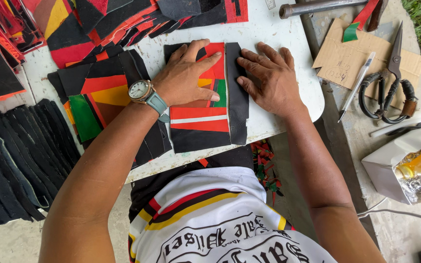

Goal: The person sits at an outdoor table covered with colorful patchwork leather pieces and works through them one at a time. They pick up a piece, fold and turn it in their hands, press and smooth the edges and seams, then set it on a stack with the other finished pieces.

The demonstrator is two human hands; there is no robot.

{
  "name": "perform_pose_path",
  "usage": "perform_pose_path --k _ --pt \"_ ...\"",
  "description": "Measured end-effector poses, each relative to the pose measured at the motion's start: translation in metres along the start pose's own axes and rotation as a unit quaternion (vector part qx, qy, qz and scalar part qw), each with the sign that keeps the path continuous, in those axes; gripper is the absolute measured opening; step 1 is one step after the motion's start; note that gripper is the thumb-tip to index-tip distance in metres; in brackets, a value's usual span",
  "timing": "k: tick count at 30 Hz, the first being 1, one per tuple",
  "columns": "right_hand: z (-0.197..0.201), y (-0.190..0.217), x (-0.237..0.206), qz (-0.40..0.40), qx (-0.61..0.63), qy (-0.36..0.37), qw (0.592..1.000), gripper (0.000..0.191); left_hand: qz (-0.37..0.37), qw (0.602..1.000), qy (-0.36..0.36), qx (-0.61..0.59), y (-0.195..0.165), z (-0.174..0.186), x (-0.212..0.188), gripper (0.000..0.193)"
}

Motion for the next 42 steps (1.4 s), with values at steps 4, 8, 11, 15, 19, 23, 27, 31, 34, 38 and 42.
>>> perform_pose_path --k 4,8,11,15,19,23,27,31,34,38,42 --pt "0.000 0.002 0.002 0.011 -0.011 0.000 1.000 0.043 -0.004 1.000 -0.007 0.003 0.001 -0.002 0.001 0.101" --pt "0.001 0.010 0.006 0.047 -0.051 -0.003 0.998 0.045 -0.008 1.000 -0.010 -0.001 0.004 -0.003 0.001 0.101" --pt "-0.001 0.014 0.011 0.048 -0.055 -0.003 0.997 0.051 -0.016 1.000 -0.014 0.002 0.005 -0.003 0.001 0.102" --pt "-0.006 0.015 0.015 0.043 -0.066 -0.001 0.997 0.058 -0.027 0.999 -0.019 0.005 0.005 -0.004 0.001 0.104" --pt "-0.010 0.014 0.017 0.040 -0.076 -0.001 0.996 0.060 -0.031 0.999 -0.026 0.005 0.006 -0.005 0.001 0.103" --pt "-0.012 0.013 0.016 0.039 -0.065 -0.003 0.997 0.060 -0.029 0.999 -0.024 0.002 0.006 -0.006 0.000 0.103" --pt "-0.012 0.014 0.014 0.044 -0.064 -0.006 0.997 0.061 -0.035 0.999 -0.025 -0.001 0.005 -0.005 0.000 0.103" --pt "-0.013 0.015 0.016 0.045 -0.065 -0.009 0.997 0.062 -0.015 1.000 -0.006 -0.010 0.006 -0.005 0.000 0.102" --pt "-0.013 0.017 0.016 0.051 -0.066 -0.010 0.996 0.063 -0.023 1.000 -0.018 -0.008 0.001 -0.003 -0.003 0.101" --pt "-0.005 0.019 -0.001 0.043 0.001 0.011 0.999 0.059 -0.028 0.999 -0.035 -0.008 -0.009 -0.003 -0.023 0.100" --pt "0.020 0.017 -0.037 -0.007 0.259 -0.034 0.965 0.048 -0.058 0.995 -0.085 0.006 -0.023 0.000 -0.064 0.099"
Point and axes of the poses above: each hand's wrist, its own x-axis towards the middle knuckle, its own z-axis out of the back of the hand, y = z × x, the point moved 6 cm from there along x, towards the middle knuckle, and after that the axes turned 4 degrees about z, right-handed, at the moved point
